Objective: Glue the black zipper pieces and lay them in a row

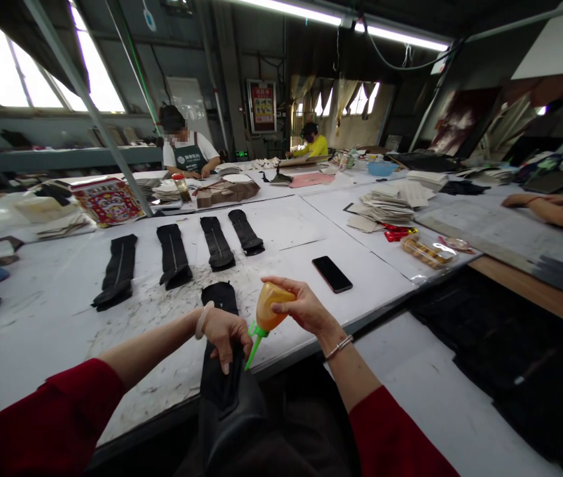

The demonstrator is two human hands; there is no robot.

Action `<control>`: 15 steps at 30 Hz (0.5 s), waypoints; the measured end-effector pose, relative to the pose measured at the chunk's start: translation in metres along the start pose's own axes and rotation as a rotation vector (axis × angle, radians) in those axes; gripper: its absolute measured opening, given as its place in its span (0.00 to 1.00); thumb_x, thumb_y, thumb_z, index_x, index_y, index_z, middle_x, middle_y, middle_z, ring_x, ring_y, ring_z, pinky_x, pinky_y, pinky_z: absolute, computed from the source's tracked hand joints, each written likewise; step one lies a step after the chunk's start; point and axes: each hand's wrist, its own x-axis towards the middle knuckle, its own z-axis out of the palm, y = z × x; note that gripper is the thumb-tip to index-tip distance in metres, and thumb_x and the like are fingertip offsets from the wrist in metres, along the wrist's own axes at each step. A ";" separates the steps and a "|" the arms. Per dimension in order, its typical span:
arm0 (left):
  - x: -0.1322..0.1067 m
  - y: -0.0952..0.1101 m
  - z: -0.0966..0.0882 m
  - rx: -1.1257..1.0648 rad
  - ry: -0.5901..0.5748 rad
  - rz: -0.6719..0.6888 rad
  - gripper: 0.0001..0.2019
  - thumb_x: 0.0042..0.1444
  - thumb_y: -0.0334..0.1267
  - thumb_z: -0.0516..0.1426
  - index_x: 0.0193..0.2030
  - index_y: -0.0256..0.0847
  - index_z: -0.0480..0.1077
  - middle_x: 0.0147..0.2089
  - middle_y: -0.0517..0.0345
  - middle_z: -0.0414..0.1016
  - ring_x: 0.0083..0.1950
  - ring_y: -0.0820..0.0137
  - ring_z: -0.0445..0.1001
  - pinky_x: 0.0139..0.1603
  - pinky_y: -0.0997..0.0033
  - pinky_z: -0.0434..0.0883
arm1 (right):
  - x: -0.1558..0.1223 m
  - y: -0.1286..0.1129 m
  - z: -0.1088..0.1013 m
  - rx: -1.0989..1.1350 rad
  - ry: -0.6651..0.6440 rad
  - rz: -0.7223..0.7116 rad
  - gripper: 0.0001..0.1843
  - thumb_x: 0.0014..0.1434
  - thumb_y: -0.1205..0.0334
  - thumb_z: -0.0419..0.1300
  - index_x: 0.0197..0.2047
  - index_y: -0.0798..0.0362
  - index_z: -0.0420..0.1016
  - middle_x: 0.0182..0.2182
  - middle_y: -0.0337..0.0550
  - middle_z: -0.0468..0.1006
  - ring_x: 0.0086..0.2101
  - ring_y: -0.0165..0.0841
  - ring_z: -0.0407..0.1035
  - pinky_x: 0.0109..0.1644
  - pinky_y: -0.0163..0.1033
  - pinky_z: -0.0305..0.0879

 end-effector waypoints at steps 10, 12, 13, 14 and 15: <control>-0.009 0.000 0.002 -0.097 0.058 0.035 0.18 0.37 0.38 0.73 0.36 0.37 0.78 0.27 0.59 0.79 0.23 0.71 0.76 0.18 0.81 0.72 | -0.012 0.000 -0.004 0.099 0.011 -0.001 0.35 0.39 0.61 0.77 0.53 0.54 0.76 0.38 0.45 0.81 0.36 0.40 0.76 0.43 0.46 0.74; -0.009 -0.001 0.002 -0.110 0.067 0.038 0.18 0.37 0.37 0.73 0.36 0.37 0.78 0.27 0.59 0.79 0.23 0.71 0.76 0.18 0.82 0.72 | -0.015 0.000 -0.005 0.110 0.012 -0.010 0.35 0.40 0.61 0.77 0.53 0.54 0.75 0.37 0.45 0.81 0.36 0.40 0.76 0.42 0.45 0.75; -0.009 -0.001 0.002 -0.117 0.068 0.047 0.18 0.37 0.37 0.73 0.36 0.36 0.78 0.27 0.59 0.79 0.23 0.71 0.76 0.18 0.82 0.72 | -0.017 0.000 -0.006 0.114 0.013 -0.019 0.35 0.40 0.61 0.77 0.53 0.54 0.75 0.37 0.45 0.81 0.35 0.40 0.76 0.41 0.45 0.75; -0.009 -0.002 0.001 -0.126 0.068 0.058 0.18 0.38 0.36 0.73 0.37 0.36 0.77 0.27 0.59 0.79 0.22 0.71 0.76 0.18 0.82 0.72 | -0.019 0.000 -0.007 0.119 0.015 -0.028 0.35 0.40 0.60 0.77 0.53 0.54 0.75 0.37 0.45 0.81 0.35 0.40 0.76 0.40 0.46 0.75; -0.008 -0.003 0.001 -0.137 0.069 0.068 0.17 0.38 0.35 0.72 0.37 0.36 0.77 0.27 0.59 0.79 0.22 0.71 0.76 0.18 0.82 0.72 | -0.021 -0.001 -0.008 0.124 0.019 -0.037 0.35 0.40 0.60 0.76 0.53 0.54 0.75 0.38 0.45 0.80 0.35 0.40 0.76 0.40 0.46 0.75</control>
